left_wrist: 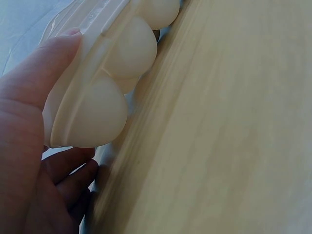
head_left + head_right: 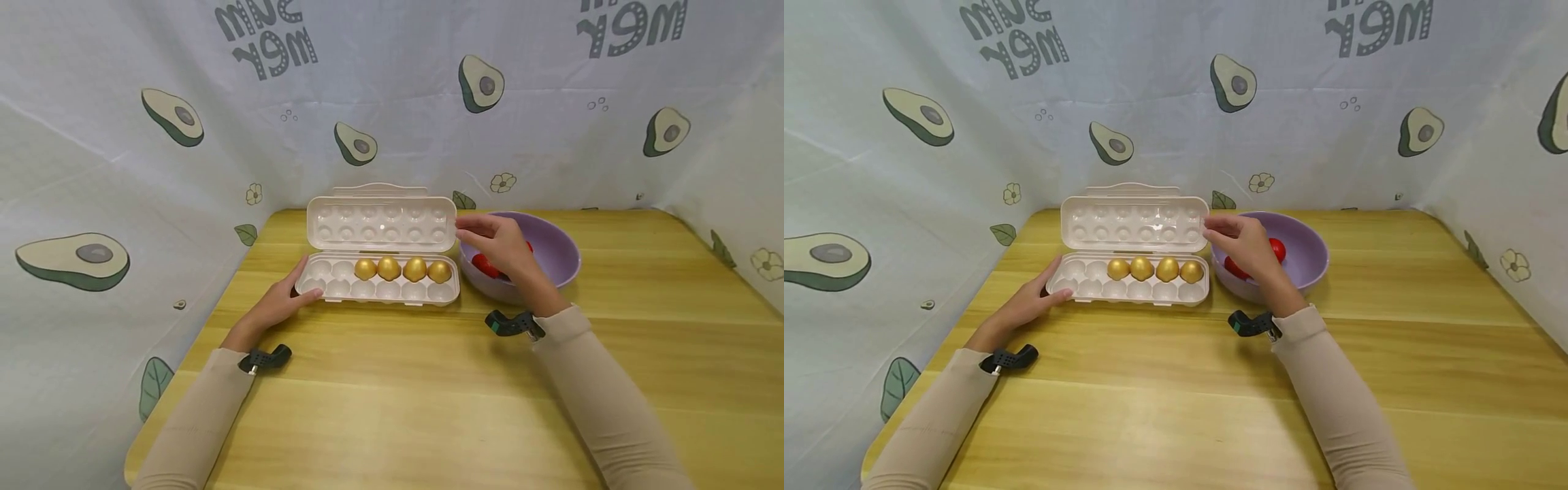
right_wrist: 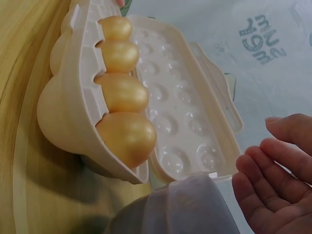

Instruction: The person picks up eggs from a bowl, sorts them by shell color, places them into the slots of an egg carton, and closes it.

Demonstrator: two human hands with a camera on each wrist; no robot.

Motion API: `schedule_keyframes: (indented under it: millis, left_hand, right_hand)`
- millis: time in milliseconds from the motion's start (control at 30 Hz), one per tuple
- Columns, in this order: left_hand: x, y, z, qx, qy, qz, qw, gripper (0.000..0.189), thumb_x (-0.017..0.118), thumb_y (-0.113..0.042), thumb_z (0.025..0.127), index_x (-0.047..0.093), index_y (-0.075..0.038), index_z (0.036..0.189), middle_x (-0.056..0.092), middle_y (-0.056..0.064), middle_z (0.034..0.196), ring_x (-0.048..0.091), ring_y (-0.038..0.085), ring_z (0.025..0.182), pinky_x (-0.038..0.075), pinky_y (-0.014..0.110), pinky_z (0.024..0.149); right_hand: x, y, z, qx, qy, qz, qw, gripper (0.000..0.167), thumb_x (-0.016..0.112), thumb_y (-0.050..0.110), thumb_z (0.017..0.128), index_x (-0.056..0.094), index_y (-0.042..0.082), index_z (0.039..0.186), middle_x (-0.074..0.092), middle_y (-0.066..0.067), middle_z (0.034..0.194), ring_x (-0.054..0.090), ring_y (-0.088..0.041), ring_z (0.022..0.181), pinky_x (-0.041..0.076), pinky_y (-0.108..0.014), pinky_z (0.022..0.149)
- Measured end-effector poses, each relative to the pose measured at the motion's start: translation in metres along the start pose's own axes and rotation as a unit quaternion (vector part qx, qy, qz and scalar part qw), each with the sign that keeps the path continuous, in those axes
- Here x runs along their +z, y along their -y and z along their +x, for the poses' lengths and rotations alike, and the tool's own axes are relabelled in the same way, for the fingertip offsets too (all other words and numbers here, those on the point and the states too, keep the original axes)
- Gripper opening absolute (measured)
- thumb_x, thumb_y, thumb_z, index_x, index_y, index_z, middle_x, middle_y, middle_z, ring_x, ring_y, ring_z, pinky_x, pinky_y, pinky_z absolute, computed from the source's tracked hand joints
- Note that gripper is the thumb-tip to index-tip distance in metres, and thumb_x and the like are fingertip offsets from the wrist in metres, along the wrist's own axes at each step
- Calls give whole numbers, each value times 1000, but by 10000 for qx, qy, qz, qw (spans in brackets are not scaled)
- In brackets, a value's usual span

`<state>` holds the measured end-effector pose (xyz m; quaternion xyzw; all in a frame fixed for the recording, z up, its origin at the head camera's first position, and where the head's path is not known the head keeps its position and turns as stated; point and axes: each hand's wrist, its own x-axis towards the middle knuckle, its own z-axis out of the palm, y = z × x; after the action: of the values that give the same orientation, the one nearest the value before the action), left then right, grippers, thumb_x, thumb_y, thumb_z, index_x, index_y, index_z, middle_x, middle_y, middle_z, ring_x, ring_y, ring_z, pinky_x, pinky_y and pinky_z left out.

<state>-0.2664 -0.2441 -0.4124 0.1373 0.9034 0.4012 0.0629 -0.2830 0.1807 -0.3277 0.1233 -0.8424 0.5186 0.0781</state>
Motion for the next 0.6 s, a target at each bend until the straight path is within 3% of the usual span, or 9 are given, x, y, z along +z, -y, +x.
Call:
schedule_keyframes:
  millis: [133,367,600]
  left_hand:
    - [1,-1,1,-13,20,2,10000,93,61,-52,90,4,-21,157,17,17,158,21,35,143,19,52,114]
    - [-1,-1,4,118,9,127,9998,92,61,-50,91,5,-20,157,20,20,156,23,39,141,20,54,114]
    - [-3,-2,2,32,41,131,9999,92,60,-51,91,4,-21,157,18,20,157,21,39,142,18,54,114]
  right_hand:
    - [-8,-5,-4,206,-16,-190,9996,36,70,28,90,68,8,119,67,-9,118,63,-20,105,50,-14,80]
    - [-18,-12,-3,281,-117,-389,9988,40,68,35,90,68,9,121,66,-9,118,61,-20,108,48,-22,92]
    - [-26,-20,-1,554,-99,-340,9978,44,68,37,90,66,9,123,65,-9,122,60,-18,111,48,-24,94]
